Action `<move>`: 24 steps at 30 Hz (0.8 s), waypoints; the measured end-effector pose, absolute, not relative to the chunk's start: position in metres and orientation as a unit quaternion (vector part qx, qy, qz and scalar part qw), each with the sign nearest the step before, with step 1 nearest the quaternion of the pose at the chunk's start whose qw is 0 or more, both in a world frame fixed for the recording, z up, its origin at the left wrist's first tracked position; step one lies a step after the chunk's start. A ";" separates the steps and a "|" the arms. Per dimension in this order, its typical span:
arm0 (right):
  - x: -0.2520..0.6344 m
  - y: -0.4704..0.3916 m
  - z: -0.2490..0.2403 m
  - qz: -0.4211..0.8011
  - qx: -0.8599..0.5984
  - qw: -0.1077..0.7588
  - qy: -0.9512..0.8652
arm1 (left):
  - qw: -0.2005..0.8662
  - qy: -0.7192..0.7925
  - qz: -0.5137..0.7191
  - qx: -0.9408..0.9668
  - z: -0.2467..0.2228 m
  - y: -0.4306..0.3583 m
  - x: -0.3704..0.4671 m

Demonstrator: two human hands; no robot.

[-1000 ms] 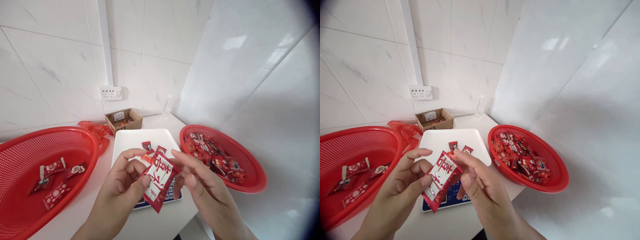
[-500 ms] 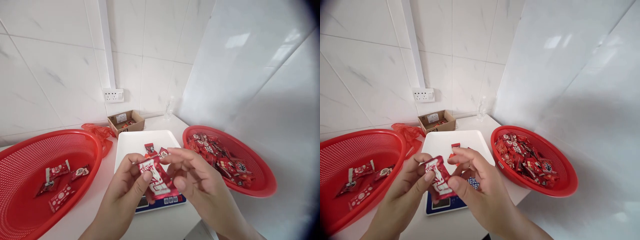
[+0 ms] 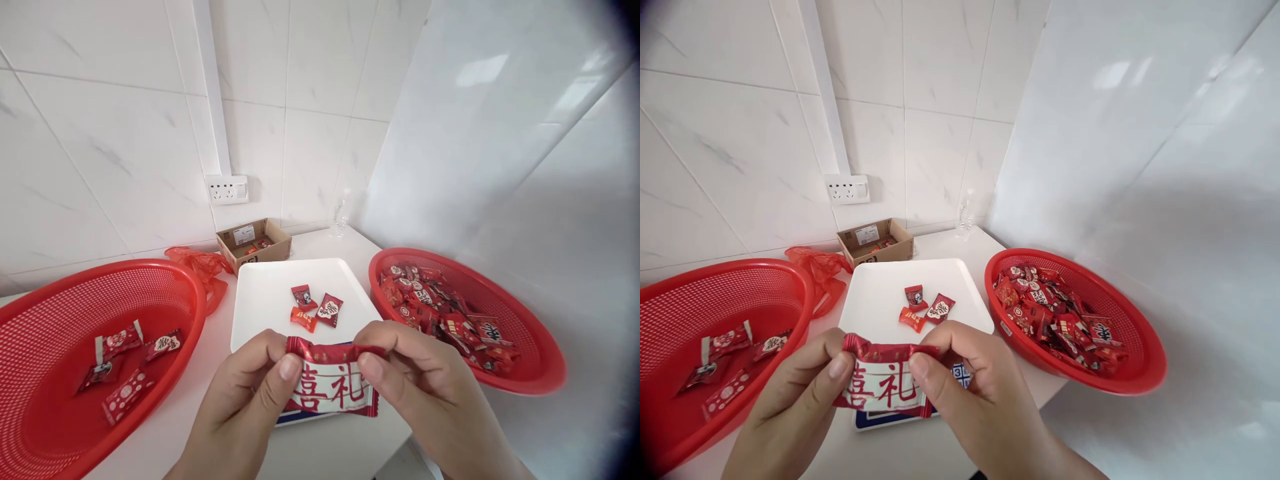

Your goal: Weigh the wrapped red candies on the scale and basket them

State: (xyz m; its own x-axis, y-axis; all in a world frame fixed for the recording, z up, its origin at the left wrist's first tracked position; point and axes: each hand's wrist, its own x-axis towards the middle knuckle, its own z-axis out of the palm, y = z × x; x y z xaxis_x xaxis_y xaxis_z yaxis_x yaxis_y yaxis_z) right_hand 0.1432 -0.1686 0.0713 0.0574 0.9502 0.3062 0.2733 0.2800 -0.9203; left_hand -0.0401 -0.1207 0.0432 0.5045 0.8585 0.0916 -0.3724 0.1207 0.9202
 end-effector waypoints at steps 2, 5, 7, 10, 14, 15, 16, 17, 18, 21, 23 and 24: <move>0.143 -0.169 0.069 0.321 -0.503 0.530 -0.602 | 0.694 0.263 0.457 0.490 0.046 -0.124 -0.040; 0.143 -0.168 0.068 0.335 -0.497 0.533 -0.597 | 0.680 0.265 0.475 0.491 0.045 -0.126 -0.041; 0.143 -0.168 0.069 0.350 -0.499 0.531 -0.588 | 0.680 0.265 0.470 0.496 0.041 -0.124 -0.043; 0.143 -0.166 0.070 0.368 -0.497 0.536 -0.575 | 0.687 0.267 0.459 0.495 0.037 -0.120 -0.043; 0.140 -0.165 0.072 0.402 -0.477 0.559 -0.546 | 0.702 0.271 0.448 0.483 0.041 -0.115 -0.041; 0.139 -0.165 0.072 0.412 -0.473 0.562 -0.539 | 0.708 0.274 0.445 0.476 0.042 -0.115 -0.040; 0.138 -0.165 0.073 0.424 -0.471 0.562 -0.531 | 0.713 0.275 0.443 0.470 0.043 -0.115 -0.040; 0.138 -0.164 0.073 0.435 -0.468 0.562 -0.525 | 0.716 0.274 0.442 0.466 0.044 -0.115 -0.039; 0.138 -0.164 0.073 0.445 -0.465 0.560 -0.521 | 0.717 0.273 0.442 0.464 0.044 -0.115 -0.040; 0.139 -0.164 0.072 0.456 -0.462 0.560 -0.515 | 0.713 0.262 0.445 0.474 0.040 -0.115 -0.042; 0.141 -0.165 0.071 0.454 -0.462 0.561 -0.515 | 0.712 0.262 0.438 0.483 0.037 -0.115 -0.045; 0.141 -0.165 0.070 0.454 -0.463 0.560 -0.515 | 0.711 0.264 0.433 0.487 0.036 -0.116 -0.045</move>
State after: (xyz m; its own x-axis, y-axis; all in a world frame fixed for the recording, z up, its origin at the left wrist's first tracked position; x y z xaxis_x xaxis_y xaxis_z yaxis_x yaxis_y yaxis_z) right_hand 0.1410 -0.1652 0.0703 0.0557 0.9862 0.1562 -0.0312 0.1581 -0.9869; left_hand -0.0453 -0.1156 0.0362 0.4861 0.8727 0.0453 -0.3586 0.1519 0.9210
